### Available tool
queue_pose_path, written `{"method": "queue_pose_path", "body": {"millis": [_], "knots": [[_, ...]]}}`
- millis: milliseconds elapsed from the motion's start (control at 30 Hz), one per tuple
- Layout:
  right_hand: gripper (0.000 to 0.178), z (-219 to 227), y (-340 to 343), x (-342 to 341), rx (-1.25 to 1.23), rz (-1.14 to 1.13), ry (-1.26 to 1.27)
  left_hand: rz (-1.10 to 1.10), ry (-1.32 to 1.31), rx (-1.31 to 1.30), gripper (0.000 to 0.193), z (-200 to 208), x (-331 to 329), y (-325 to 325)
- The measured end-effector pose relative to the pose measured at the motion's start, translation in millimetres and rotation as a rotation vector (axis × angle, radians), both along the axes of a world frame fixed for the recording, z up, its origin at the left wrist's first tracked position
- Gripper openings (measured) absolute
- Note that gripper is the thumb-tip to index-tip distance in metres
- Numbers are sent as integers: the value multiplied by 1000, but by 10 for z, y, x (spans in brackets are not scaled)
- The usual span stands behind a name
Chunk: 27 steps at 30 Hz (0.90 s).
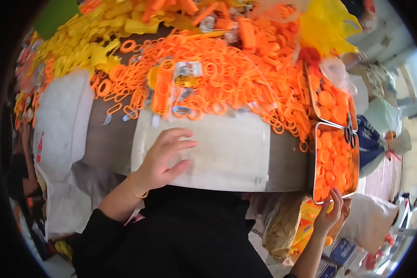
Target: Assembling plastic bubble guns by fitting various components together in a factory workstation.
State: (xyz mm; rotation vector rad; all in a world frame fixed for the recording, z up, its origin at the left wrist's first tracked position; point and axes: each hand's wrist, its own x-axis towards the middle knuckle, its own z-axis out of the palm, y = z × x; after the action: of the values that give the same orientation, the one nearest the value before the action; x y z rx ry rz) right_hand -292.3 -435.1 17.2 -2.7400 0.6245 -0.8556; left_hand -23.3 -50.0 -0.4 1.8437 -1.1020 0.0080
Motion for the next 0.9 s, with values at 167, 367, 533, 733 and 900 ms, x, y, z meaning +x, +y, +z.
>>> {"method": "queue_pose_path", "body": {"millis": [167, 367, 533, 733, 900], "knots": [[19, -252, -83, -657, 347, -416, 168, -198, 181, -105, 21, 124, -223, 32], [18, -693, 846, -505, 444, -363, 443, -545, 330, -43, 18, 141, -377, -598], [13, -513, 1057, -696, 716, -32, 304, -950, 663, 366, 31, -84, -897, -1394], [29, -780, -921, -2227, 256, -894, -224, -654, 773, 635, 67, -895, -1478, -2194], [57, -2038, -1549, -3301, 780, -1110, 370, -474, 1128, 665, 60, -1312, -1652, -2559]]}}
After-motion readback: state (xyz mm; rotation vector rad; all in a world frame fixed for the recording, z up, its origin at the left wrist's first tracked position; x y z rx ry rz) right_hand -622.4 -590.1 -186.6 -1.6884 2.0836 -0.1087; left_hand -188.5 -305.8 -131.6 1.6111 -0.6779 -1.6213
